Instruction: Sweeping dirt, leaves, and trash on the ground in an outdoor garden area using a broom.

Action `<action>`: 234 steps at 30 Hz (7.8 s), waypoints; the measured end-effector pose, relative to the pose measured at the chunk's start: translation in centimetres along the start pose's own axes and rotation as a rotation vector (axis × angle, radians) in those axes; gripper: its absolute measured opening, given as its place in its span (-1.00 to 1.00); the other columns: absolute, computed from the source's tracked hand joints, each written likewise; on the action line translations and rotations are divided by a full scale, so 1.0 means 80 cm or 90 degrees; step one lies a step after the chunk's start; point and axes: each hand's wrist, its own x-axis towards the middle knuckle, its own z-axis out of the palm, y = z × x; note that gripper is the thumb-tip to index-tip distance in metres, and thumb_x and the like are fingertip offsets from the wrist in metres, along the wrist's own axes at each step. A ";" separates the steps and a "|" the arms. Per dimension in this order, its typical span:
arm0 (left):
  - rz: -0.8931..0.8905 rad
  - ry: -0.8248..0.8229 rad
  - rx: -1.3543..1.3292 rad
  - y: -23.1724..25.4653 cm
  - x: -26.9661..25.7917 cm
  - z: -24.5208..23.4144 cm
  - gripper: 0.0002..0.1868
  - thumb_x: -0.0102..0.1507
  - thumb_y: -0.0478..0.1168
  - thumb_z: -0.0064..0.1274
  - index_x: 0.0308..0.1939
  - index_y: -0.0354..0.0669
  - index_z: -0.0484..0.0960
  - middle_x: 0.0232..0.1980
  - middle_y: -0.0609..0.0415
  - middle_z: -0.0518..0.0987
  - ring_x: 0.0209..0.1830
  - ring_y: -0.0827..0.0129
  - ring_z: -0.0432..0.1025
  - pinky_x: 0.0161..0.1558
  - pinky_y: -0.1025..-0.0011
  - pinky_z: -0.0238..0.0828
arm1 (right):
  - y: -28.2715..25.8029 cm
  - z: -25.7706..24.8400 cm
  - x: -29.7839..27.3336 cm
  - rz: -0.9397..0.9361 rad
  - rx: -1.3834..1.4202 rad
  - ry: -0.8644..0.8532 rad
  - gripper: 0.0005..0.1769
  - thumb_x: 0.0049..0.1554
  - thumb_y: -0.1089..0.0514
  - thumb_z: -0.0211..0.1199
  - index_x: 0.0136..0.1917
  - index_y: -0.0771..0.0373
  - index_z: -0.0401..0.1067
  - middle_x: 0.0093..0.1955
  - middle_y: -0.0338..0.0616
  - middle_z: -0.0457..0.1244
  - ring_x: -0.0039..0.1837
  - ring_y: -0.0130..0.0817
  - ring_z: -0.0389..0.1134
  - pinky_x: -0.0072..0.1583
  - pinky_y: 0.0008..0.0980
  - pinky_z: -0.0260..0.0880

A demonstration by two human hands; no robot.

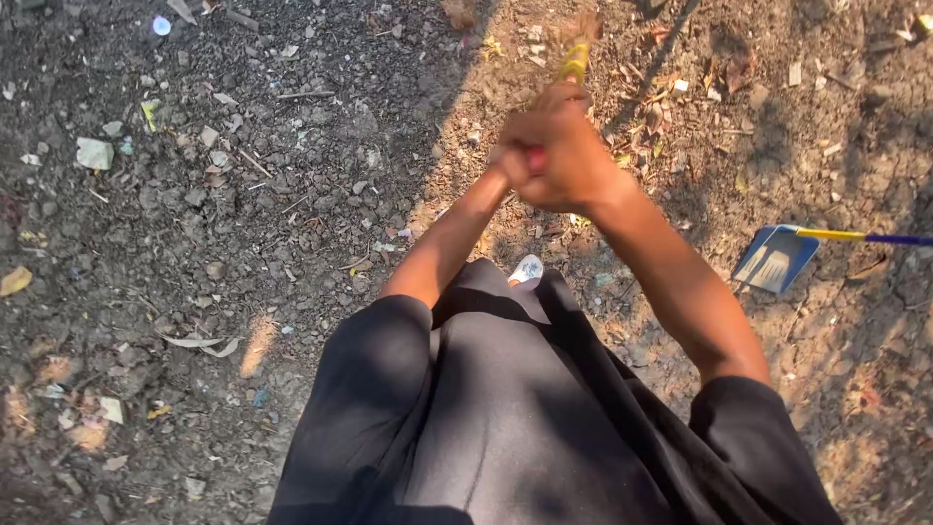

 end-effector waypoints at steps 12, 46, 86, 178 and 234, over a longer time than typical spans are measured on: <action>-0.046 -0.047 0.249 0.151 -0.099 -0.136 -0.65 0.10 -0.42 0.08 -0.09 -0.02 0.75 0.31 0.00 0.54 0.44 0.09 0.34 0.50 0.17 0.19 | -0.117 0.047 -0.030 -0.212 0.425 -0.100 -0.70 0.12 0.06 0.38 -0.01 0.26 0.39 -0.32 -0.08 0.26 -0.21 -0.05 0.35 -0.15 -0.06 0.31; 0.069 -0.148 0.251 0.207 -0.050 0.378 -0.67 0.10 -0.45 0.08 -0.16 0.00 0.76 0.22 0.04 0.56 0.22 0.16 0.44 0.26 0.10 0.29 | 0.034 -0.295 -0.469 -0.012 0.309 0.086 -0.90 0.13 0.23 0.35 -0.17 0.30 0.50 -0.35 -0.12 0.26 -0.27 -0.21 0.35 -0.13 -0.28 0.33; -0.081 0.008 0.210 0.270 -0.422 0.491 -0.68 0.11 -0.41 0.05 -0.05 -0.18 0.64 0.16 -0.03 0.55 0.17 0.13 0.47 0.20 0.24 0.41 | -0.092 -0.214 -0.687 0.019 0.331 -0.019 -0.88 0.18 0.26 0.26 -0.19 0.33 0.50 -0.40 -0.14 0.23 -0.39 -0.41 0.20 -0.28 -0.38 0.14; -0.123 -0.016 0.231 -0.015 0.067 0.938 -0.74 0.15 -0.33 0.16 -0.14 0.11 0.77 0.25 0.09 0.55 -0.02 0.35 0.56 0.00 0.44 0.52 | 0.407 -0.490 -0.775 -0.113 0.204 -0.016 -0.87 0.02 0.21 0.38 -0.20 0.25 0.45 -0.39 -0.08 0.24 -0.29 -0.08 0.34 -0.14 -0.16 0.35; -0.234 -0.013 0.071 -0.029 0.140 1.024 -0.72 0.17 -0.42 -0.08 -0.13 -0.25 0.70 0.16 -0.01 0.57 -0.06 0.44 0.56 -0.12 0.55 0.60 | 0.600 -0.649 -0.803 -0.288 0.451 -0.096 -0.78 0.08 0.18 0.40 -0.24 0.17 0.34 -0.33 -0.19 0.21 -0.26 -0.15 0.28 -0.16 -0.17 0.26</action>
